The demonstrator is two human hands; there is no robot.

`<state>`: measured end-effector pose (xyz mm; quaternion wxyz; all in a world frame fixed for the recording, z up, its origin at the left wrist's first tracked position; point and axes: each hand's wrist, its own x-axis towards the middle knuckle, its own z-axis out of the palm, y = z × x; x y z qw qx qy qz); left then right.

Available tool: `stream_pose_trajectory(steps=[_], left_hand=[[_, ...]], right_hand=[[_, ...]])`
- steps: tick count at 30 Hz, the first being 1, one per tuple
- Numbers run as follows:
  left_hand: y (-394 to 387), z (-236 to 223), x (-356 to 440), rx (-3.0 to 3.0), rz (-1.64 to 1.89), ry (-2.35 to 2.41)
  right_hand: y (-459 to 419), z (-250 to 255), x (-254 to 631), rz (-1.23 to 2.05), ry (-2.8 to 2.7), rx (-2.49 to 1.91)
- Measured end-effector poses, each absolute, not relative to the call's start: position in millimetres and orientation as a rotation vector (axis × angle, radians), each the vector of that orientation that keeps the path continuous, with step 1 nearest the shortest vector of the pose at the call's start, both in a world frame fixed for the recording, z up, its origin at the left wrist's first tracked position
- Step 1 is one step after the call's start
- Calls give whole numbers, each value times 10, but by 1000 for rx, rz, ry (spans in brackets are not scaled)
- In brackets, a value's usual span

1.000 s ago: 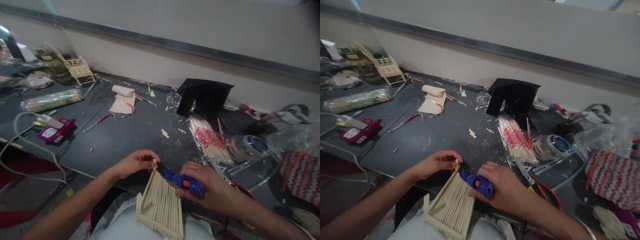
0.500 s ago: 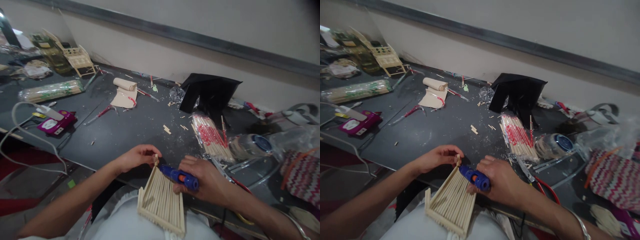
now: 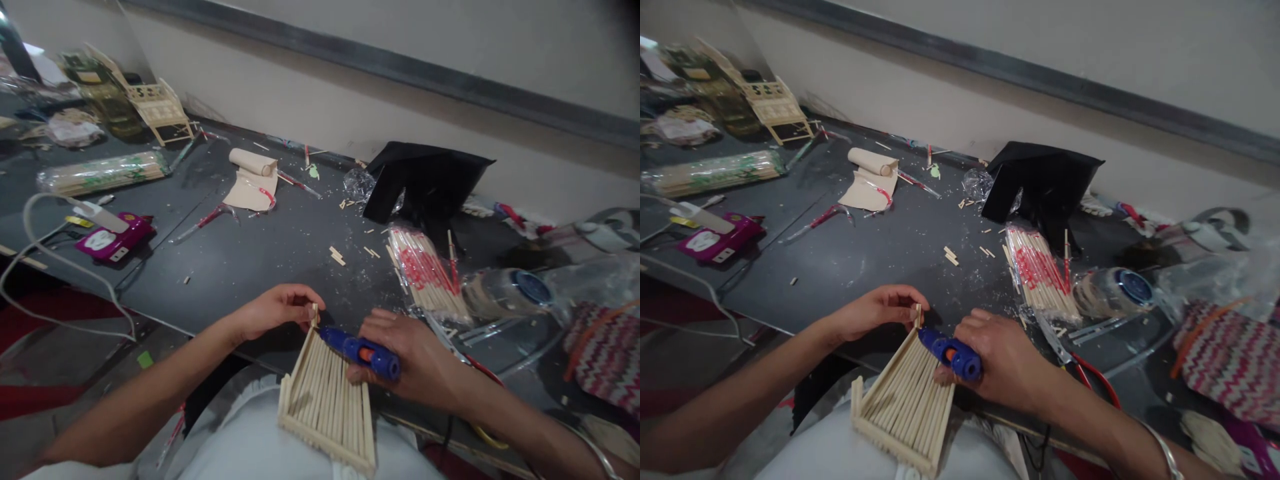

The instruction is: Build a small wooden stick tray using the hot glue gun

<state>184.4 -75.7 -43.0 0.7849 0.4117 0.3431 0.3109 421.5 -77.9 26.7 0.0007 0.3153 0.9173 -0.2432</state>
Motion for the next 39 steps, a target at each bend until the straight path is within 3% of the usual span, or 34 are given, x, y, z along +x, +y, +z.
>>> stream_pose_trajectory(steps=[39], left_hand=[[-774, -383, 1859, 839, 682, 749]], right_hand=[[-790, 301, 4174, -705, 2851, 957]])
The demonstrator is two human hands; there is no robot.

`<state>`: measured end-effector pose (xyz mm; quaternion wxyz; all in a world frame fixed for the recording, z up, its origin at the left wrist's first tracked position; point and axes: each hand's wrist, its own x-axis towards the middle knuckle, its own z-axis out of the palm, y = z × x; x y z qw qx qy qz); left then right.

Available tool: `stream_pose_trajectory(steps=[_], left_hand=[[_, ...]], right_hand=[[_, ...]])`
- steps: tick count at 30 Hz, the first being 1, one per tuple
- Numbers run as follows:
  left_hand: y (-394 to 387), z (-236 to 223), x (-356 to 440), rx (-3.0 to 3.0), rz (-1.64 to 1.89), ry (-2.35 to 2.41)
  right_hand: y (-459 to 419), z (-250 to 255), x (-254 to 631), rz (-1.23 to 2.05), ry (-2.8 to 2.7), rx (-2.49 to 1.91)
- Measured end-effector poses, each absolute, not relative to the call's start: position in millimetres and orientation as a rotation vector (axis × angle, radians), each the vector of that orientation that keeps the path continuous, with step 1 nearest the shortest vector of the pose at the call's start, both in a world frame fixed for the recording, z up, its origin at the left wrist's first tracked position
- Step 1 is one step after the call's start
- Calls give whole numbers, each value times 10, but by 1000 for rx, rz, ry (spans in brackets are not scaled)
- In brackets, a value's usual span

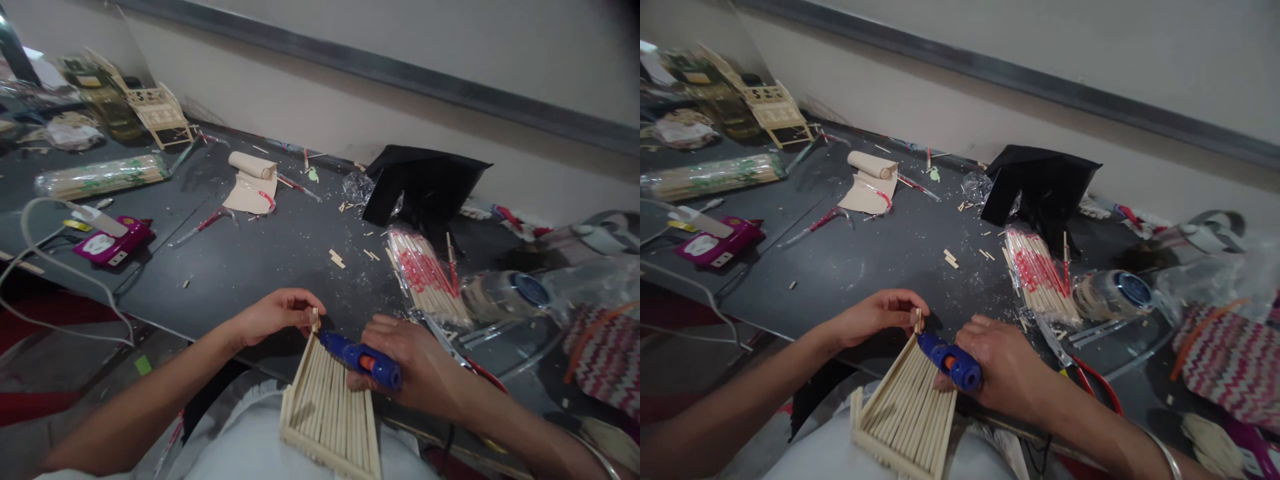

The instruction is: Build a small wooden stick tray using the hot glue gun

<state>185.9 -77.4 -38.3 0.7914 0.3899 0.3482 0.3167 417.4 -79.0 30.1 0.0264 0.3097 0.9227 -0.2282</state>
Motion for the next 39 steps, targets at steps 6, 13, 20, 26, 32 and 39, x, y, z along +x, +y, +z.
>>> stream_pose_trajectory(steps=[6, 13, 20, 26, 32, 39], left_hand=[[-777, -371, 1856, 843, 676, 758], [-777, -378, 1857, 839, 676, 750], [-773, -371, 1854, 843, 675, 748], [-777, -382, 1854, 840, 681, 740], [-774, -361, 1861, 846, 674, 747], [-777, -352, 1864, 843, 668, 746]], right_hand=[[-796, 313, 4175, -686, 2864, 933], [-816, 317, 4173, -668, 2907, 949], [-830, 325, 4185, -668, 2951, 968], [-821, 312, 4191, -636, 2961, 954], [-835, 316, 4197, -630, 2949, 962], [-832, 322, 4193, -617, 2972, 928]])
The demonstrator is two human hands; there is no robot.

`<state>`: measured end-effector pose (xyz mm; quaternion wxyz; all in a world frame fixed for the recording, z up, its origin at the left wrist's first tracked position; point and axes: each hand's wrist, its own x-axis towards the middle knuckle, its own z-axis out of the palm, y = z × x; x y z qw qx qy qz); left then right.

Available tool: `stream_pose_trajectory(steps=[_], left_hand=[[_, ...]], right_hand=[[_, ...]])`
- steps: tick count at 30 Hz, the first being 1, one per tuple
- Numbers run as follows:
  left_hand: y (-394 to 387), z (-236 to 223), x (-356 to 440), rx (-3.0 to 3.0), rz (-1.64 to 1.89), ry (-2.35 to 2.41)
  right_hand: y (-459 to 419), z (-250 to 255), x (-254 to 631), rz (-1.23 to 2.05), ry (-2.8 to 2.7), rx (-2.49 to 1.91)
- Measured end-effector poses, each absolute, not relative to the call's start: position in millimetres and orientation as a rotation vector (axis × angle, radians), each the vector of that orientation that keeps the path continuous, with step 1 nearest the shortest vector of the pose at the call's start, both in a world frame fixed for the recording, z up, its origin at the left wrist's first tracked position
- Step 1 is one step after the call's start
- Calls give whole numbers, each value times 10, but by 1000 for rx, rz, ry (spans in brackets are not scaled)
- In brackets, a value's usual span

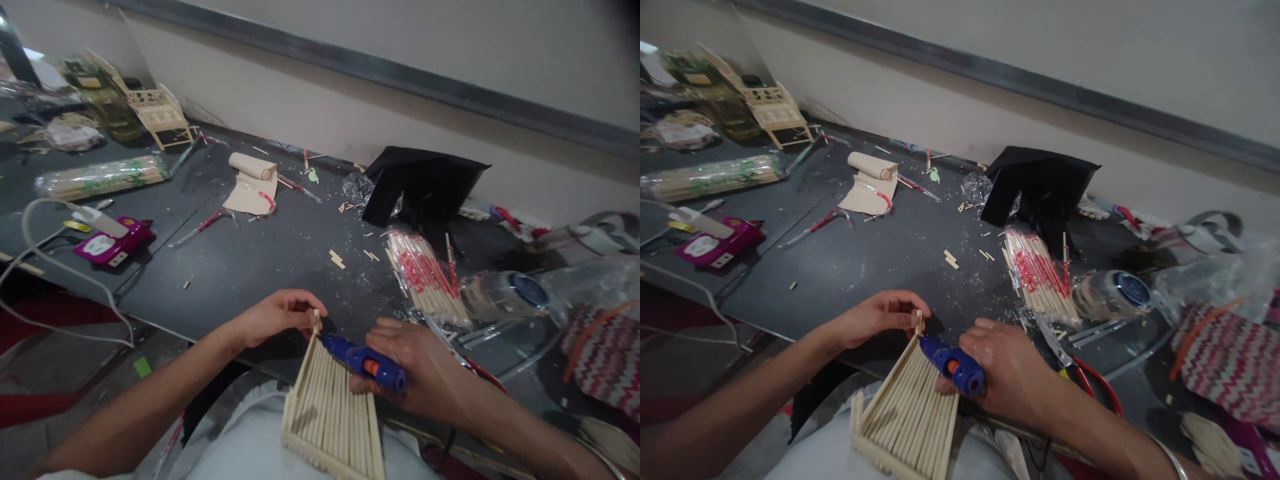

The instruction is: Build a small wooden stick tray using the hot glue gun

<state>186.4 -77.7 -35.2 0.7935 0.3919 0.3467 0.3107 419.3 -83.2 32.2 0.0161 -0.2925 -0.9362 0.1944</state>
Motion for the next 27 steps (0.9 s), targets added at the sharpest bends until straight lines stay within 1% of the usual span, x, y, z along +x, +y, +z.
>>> stream_pose_trajectory(steps=[11, 27], left_hand=[[-778, -367, 1854, 842, 666, 748], [-795, -390, 1849, 837, 675, 751]], right_hand=[[-830, 337, 4185, 640, -2887, -914], [-836, 340, 4198, 592, -2914, -954]])
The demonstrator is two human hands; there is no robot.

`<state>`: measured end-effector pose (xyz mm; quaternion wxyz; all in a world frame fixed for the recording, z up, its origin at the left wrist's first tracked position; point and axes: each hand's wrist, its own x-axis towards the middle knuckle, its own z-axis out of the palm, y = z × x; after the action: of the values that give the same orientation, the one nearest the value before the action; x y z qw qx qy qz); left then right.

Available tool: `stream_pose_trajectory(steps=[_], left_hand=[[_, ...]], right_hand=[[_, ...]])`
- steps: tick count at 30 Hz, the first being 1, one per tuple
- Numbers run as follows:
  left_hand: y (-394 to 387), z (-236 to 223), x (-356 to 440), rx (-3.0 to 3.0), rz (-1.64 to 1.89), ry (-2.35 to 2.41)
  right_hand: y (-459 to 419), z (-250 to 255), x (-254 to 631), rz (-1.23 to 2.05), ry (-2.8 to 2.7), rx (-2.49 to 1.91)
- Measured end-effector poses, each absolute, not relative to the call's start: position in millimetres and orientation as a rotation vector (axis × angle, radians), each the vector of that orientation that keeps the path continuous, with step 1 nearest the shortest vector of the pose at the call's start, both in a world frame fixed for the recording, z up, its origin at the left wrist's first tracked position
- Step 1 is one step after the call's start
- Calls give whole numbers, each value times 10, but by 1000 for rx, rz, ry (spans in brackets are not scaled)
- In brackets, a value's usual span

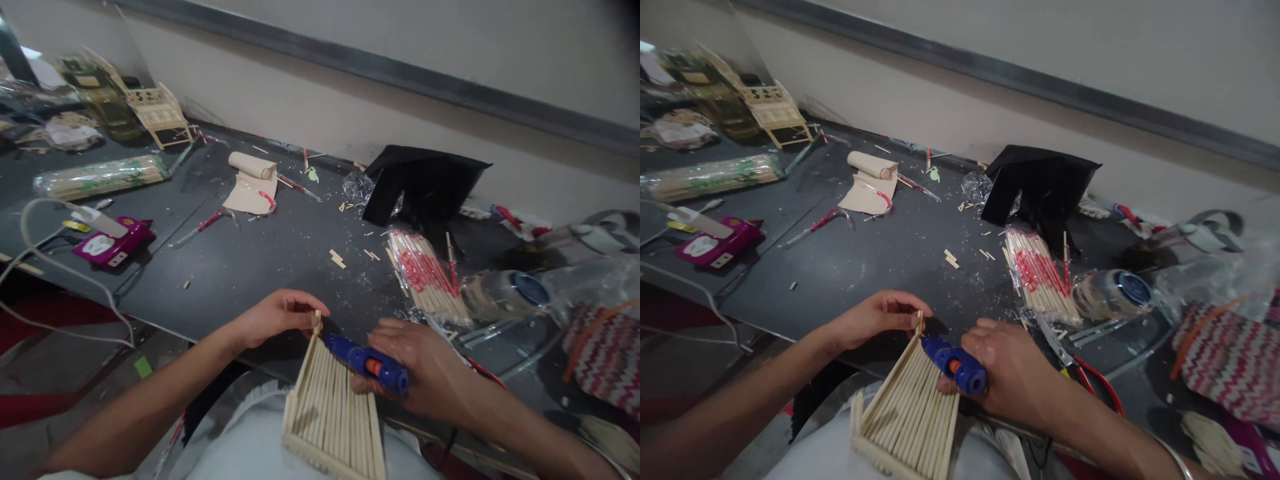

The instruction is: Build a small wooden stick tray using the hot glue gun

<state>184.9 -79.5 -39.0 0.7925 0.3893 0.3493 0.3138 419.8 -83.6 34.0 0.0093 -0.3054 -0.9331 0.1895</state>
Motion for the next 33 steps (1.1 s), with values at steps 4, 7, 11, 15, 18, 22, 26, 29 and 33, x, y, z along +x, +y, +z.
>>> stream_pose_trajectory(steps=[4, 7, 11, 15, 18, 22, 26, 29, 33], left_hand=[[-798, -383, 1849, 837, 677, 754], [-796, -389, 1851, 843, 676, 746], [-793, -394, 1853, 837, 678, 750], [-798, -390, 1852, 832, 677, 745], [-814, -378, 1851, 825, 659, 726], [-846, -339, 1858, 821, 664, 719], [-873, -302, 1854, 847, 665, 718], [-869, -294, 1830, 874, 707, 761], [-807, -311, 1759, 913, 781, 836]], right_hand=[[-835, 351, 4193, 590, -2921, -945], [-831, 363, 4183, 596, -2936, -939], [-822, 371, 4171, 607, -2950, -937], [-814, 373, 4157, 622, -2946, -929], [-817, 398, 4143, 636, -2930, -886], [-832, 525, 4169, 693, -2928, -860], [-810, 669, 4304, 740, -2845, -918], [-746, 622, 4412, 652, -2706, -1015], [-639, 316, 4464, 217, -2609, -1207]])
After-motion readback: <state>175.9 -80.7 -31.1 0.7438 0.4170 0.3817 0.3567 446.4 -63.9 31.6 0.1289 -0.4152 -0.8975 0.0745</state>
